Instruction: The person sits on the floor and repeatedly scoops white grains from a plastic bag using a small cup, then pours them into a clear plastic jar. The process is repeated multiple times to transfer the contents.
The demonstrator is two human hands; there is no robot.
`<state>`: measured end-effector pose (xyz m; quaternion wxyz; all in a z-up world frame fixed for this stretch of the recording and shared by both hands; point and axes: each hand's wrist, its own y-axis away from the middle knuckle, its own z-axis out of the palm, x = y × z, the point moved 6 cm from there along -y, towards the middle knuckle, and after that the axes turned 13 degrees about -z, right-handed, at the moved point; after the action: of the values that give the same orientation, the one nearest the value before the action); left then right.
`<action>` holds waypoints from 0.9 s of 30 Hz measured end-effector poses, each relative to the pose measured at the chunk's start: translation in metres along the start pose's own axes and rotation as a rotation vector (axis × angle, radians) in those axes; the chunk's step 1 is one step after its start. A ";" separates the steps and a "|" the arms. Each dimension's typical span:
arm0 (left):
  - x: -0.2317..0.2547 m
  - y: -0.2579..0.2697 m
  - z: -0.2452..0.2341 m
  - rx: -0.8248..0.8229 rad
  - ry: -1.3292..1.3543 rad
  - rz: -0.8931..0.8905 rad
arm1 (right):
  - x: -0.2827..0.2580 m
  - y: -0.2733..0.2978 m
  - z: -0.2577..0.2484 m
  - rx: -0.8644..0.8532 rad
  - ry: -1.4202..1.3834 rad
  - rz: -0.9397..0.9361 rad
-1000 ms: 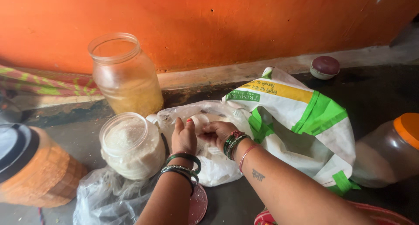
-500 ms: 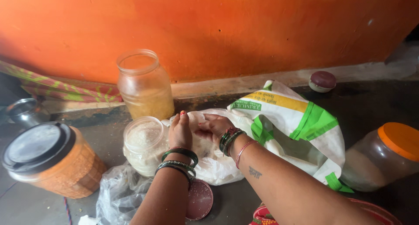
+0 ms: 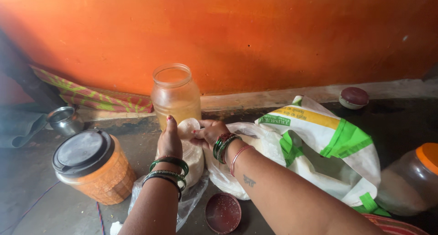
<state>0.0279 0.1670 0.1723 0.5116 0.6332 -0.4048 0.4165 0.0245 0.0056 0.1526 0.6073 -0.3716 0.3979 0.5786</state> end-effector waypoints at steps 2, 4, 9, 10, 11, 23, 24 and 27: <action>-0.003 -0.005 -0.004 -0.015 0.061 0.008 | 0.007 0.000 0.004 0.035 0.041 0.040; -0.009 -0.010 -0.006 -0.024 0.100 -0.007 | 0.013 0.001 0.007 0.033 0.077 0.059; -0.018 -0.010 -0.007 -0.045 0.148 -0.070 | 0.015 0.003 0.012 0.028 0.103 0.055; -0.017 -0.008 -0.008 -0.037 0.136 -0.056 | 0.012 0.004 0.013 0.030 0.128 0.056; -0.016 -0.007 -0.009 -0.029 0.123 -0.041 | 0.009 0.005 0.015 0.032 0.153 0.057; -0.010 -0.005 -0.022 0.047 -0.017 -0.019 | -0.043 0.022 0.057 -0.178 1.141 -0.493; -0.012 -0.005 -0.021 0.044 0.009 -0.034 | -0.043 0.023 0.060 -0.217 1.222 -0.536; -0.014 -0.007 -0.018 0.046 -0.028 -0.017 | -0.041 0.027 0.070 -0.314 1.428 -0.644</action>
<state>0.0276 0.1870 0.1597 0.4948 0.6539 -0.3970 0.4123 0.0006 0.0539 0.2188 0.2835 -0.8302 0.4777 0.0461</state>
